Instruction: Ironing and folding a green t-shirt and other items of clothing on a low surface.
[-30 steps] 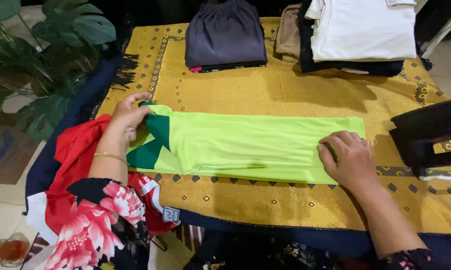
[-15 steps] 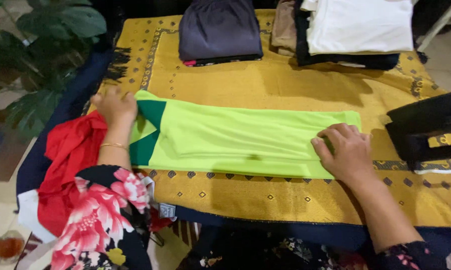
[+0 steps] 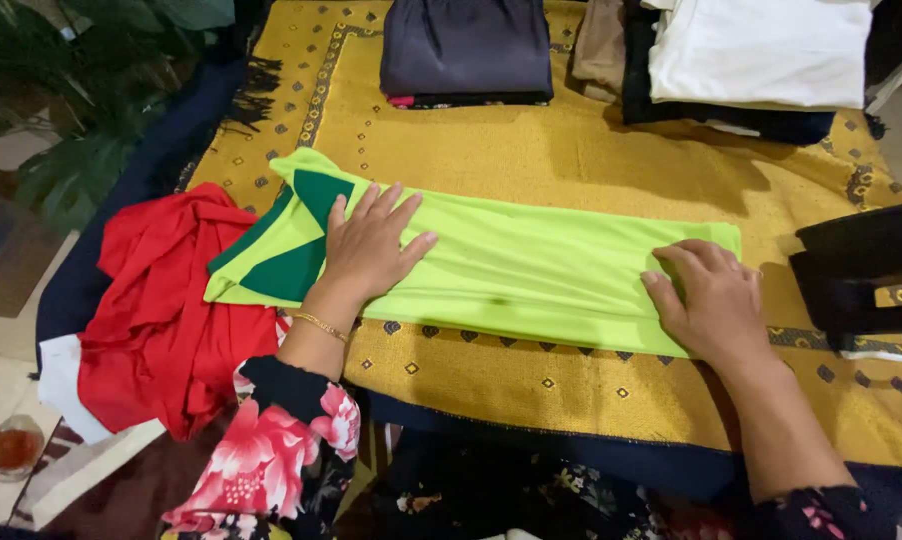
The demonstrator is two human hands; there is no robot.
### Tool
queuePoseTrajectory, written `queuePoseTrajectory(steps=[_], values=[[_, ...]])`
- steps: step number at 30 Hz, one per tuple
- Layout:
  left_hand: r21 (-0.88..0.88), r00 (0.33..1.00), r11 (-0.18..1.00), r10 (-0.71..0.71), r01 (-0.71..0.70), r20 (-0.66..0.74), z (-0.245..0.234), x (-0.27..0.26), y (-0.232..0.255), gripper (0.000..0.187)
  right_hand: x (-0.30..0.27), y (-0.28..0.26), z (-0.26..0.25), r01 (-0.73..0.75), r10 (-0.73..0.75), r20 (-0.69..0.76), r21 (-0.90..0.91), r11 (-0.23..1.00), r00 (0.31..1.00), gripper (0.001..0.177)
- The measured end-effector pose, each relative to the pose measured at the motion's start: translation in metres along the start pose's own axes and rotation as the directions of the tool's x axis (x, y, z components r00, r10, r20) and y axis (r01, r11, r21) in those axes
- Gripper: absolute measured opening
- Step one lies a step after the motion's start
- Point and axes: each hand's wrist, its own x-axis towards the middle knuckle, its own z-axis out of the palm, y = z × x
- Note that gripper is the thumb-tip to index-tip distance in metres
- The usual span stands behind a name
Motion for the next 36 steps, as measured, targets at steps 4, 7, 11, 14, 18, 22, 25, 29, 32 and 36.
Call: queuePoseTrajectory(steps=[4, 7, 11, 14, 18, 22, 25, 29, 32, 36], values=[[-0.008, 0.999, 1.0, -0.007, 0.007, 0.041, -0.001, 0.008, 0.0, 0.072, -0.025, 0.012, -0.015, -0.022, 0.042, -0.168, 0.12, 0.992, 0.985, 0.041], [-0.01, 0.998, 1.0, -0.006, 0.006, 0.064, -0.009, 0.011, 0.011, 0.073, -0.048, 0.016, -0.026, 0.011, 0.045, -0.335, 0.163, 0.986, 0.941, 0.024], [-0.069, 0.995, 0.996, 0.058, -0.052, 0.077, -0.019, 0.021, 0.046, 0.066, -0.078, 0.04, -0.02, -0.209, 0.346, -0.232, 0.464, 0.861, 0.909, 0.017], [-0.089, 0.978, 0.986, 0.155, -0.144, 0.138, -0.023, 0.03, 0.074, 0.058, -0.096, 0.08, -0.001, -0.258, 0.498, -0.259, 0.613, 0.747, 0.827, 0.013], [-0.149, 0.944, 0.942, 0.316, -0.3, 0.096, -0.008, 0.041, 0.092, 0.048, -0.111, 0.114, 0.001, -0.107, 0.755, -0.344, 0.872, 0.477, 0.558, 0.04], [-0.173, 0.923, 0.914, 0.381, -0.368, 0.051, 0.003, 0.047, 0.106, 0.044, -0.116, 0.136, -0.002, -0.095, 0.771, -0.38, 0.866, 0.49, 0.511, 0.047], [-0.217, 0.906, 0.885, 0.423, -0.411, 0.01, 0.009, 0.048, 0.111, 0.041, -0.092, 0.127, -0.025, -0.178, 0.75, -0.387, 0.817, 0.548, 0.536, 0.049], [-0.229, 0.925, 0.905, 0.377, -0.359, 0.041, 0.005, 0.051, 0.107, 0.037, -0.064, 0.132, -0.027, -0.081, 0.57, -0.445, 0.735, 0.673, 0.69, 0.03], [-0.226, 0.928, 0.911, 0.367, -0.346, 0.061, 0.001, 0.054, 0.089, 0.042, -0.034, 0.111, -0.055, -0.014, 0.524, -0.487, 0.723, 0.69, 0.699, 0.033], [-0.156, 0.931, 0.922, 0.364, -0.355, 0.033, -0.007, 0.047, 0.056, 0.052, -0.009, 0.147, -0.054, -0.038, 0.281, -0.568, 0.401, 0.915, 0.773, 0.019]])
